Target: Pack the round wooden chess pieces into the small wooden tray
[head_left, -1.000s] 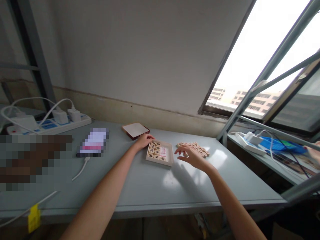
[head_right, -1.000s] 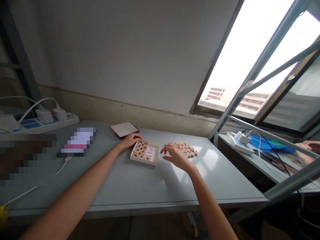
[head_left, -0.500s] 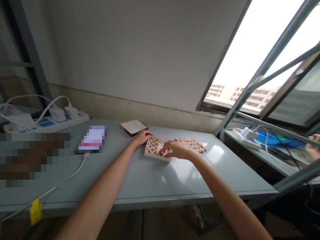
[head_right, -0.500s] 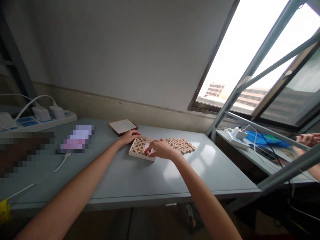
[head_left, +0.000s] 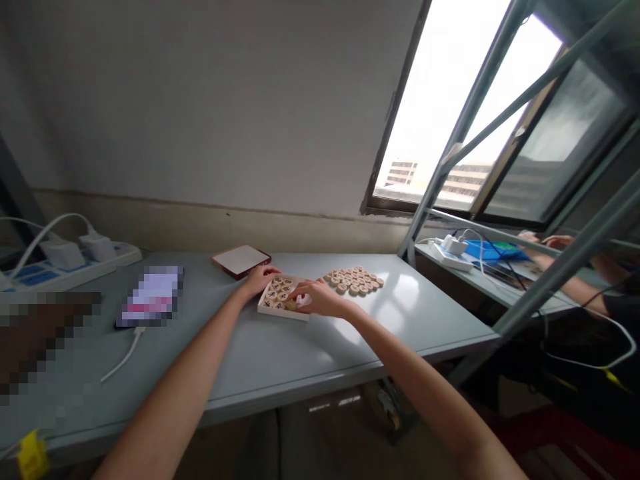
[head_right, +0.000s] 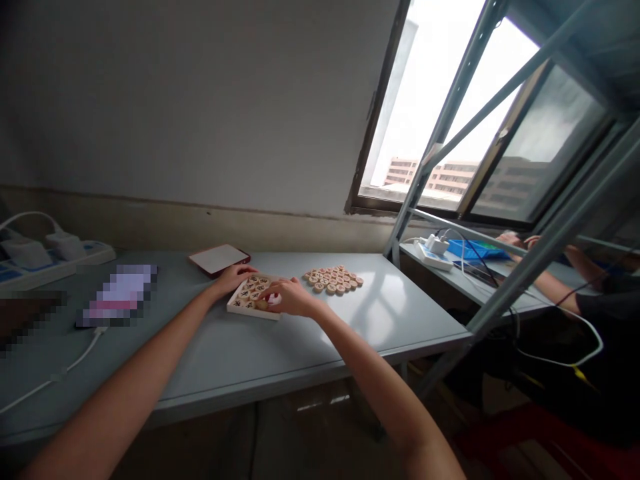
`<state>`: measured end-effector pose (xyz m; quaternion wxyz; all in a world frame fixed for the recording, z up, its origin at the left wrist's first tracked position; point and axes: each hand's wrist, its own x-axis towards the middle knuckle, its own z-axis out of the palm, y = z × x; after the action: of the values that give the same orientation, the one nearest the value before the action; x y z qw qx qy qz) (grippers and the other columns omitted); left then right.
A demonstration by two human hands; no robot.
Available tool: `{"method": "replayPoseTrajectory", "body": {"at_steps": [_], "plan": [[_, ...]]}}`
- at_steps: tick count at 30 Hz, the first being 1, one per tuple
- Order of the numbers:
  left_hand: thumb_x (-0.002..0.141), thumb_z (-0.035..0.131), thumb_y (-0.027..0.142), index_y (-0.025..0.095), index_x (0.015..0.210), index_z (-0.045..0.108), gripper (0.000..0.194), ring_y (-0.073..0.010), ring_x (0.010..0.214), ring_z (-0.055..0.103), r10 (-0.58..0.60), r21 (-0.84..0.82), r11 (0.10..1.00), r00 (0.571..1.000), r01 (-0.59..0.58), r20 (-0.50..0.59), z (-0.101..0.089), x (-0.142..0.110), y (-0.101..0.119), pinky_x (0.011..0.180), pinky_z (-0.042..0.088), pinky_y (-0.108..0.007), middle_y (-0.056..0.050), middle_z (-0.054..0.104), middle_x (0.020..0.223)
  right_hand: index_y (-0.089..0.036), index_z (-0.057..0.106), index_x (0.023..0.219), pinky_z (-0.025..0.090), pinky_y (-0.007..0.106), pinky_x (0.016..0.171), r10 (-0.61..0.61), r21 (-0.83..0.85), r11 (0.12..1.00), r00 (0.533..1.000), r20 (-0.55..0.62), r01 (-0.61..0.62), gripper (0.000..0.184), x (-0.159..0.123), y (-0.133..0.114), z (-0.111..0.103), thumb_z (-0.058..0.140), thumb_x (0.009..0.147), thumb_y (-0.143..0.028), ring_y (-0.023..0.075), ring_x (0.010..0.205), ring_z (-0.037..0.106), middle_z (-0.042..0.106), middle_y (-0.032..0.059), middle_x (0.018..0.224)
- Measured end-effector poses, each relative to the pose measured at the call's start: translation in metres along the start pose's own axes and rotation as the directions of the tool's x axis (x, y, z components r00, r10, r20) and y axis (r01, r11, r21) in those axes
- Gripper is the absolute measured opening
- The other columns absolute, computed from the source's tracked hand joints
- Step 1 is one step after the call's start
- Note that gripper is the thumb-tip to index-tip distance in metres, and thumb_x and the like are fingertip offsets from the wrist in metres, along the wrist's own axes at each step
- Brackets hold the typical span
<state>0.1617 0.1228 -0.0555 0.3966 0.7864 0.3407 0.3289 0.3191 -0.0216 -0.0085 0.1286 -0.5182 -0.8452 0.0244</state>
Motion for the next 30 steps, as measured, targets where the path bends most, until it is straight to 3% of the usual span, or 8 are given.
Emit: {"method": "replayPoseTrajectory", "body": {"at_steps": [3, 6, 10, 13, 16, 19, 30], "plan": [[0.059, 0.049, 0.028, 0.012, 0.075, 0.063, 0.027, -0.0191, 0.078, 0.059, -0.021, -0.038, 0.999, 1.000, 0.022, 0.014, 0.000, -0.002, 0.003, 0.072, 0.045, -0.028, -0.007, 0.066, 0.081, -0.026, 0.060, 0.094, 0.027, 0.029, 0.075, 0.007, -0.042, 0.999, 0.998, -0.068, -0.010, 0.021, -0.007, -0.002, -0.007, 0.063, 0.074, -0.032, 0.0177, 0.089, 0.052, 0.061, -0.0002, 0.098], [0.059, 0.050, 0.029, 0.012, 0.074, 0.063, 0.026, -0.0200, 0.077, 0.059, -0.034, -0.047, 0.998, 0.999, 0.035, 0.009, 0.001, -0.002, 0.003, 0.072, 0.045, -0.029, -0.007, 0.066, 0.080, -0.023, 0.058, 0.092, 0.026, 0.030, 0.075, 0.072, -0.134, 0.987, 0.988, -0.134, -0.090, 0.023, -0.026, 0.012, -0.023, 0.065, 0.072, -0.032, 0.0180, 0.087, 0.053, 0.062, 0.0003, 0.093], [0.059, 0.050, 0.030, 0.012, 0.074, 0.063, 0.027, -0.0208, 0.078, 0.059, -0.034, -0.030, 0.999, 0.999, 0.034, 0.003, 0.001, 0.000, 0.001, 0.072, 0.044, -0.029, -0.009, 0.066, 0.081, -0.022, 0.058, 0.087, 0.025, 0.032, 0.075, 0.215, -0.351, 0.897, 0.959, -0.184, -0.269, 0.015, -0.058, 0.038, -0.041, 0.063, 0.073, -0.022, 0.0203, 0.086, 0.052, 0.062, 0.0027, 0.090], [0.060, 0.050, 0.029, 0.011, 0.074, 0.063, 0.027, -0.0206, 0.079, 0.059, -0.019, -0.019, 1.000, 1.000, 0.019, 0.010, 0.000, 0.000, 0.000, 0.073, 0.044, -0.029, -0.009, 0.066, 0.081, -0.021, 0.057, 0.090, 0.025, 0.033, 0.075, 0.296, -0.427, 0.833, 0.935, -0.194, -0.352, 0.018, -0.076, 0.051, -0.040, 0.061, 0.073, -0.018, 0.0223, 0.090, 0.051, 0.061, 0.0054, 0.095], [0.060, 0.050, 0.028, 0.011, 0.075, 0.063, 0.026, -0.0207, 0.081, 0.059, -0.011, -0.010, 1.000, 1.000, 0.011, 0.009, -0.001, -0.001, 0.000, 0.075, 0.044, -0.029, -0.009, 0.066, 0.083, -0.023, 0.054, 0.095, 0.026, 0.032, 0.073, 0.337, -0.376, 0.843, 0.923, -0.189, -0.385, 0.024, -0.086, 0.055, -0.032, 0.061, 0.073, -0.017, 0.0220, 0.093, 0.049, 0.060, 0.0036, 0.096], [0.061, 0.049, 0.026, 0.011, 0.077, 0.063, 0.026, -0.0201, 0.081, 0.059, -0.017, -0.016, 1.000, 1.000, 0.017, 0.019, -0.001, -0.002, 0.001, 0.074, 0.044, -0.029, -0.009, 0.066, 0.084, -0.025, 0.054, 0.094, 0.026, 0.031, 0.071, 0.351, -0.280, 0.874, 0.914, -0.205, -0.398, 0.018, -0.090, 0.056, -0.025, 0.059, 0.076, -0.023, 0.0208, 0.092, 0.050, 0.061, 0.0003, 0.092], [0.065, 0.046, 0.022, 0.009, 0.080, 0.064, 0.027, -0.0184, 0.080, 0.059, -0.023, 0.051, 0.998, 1.000, 0.022, 0.016, -0.002, -0.003, 0.004, 0.072, 0.044, -0.025, -0.009, 0.066, 0.085, -0.023, 0.051, 0.090, 0.028, 0.031, 0.071, 0.380, -0.111, 0.900, 0.885, -0.270, -0.421, 0.016, -0.088, 0.069, -0.016, 0.055, 0.078, -0.032, 0.0185, 0.078, 0.055, 0.062, -0.0005, 0.082]]}}
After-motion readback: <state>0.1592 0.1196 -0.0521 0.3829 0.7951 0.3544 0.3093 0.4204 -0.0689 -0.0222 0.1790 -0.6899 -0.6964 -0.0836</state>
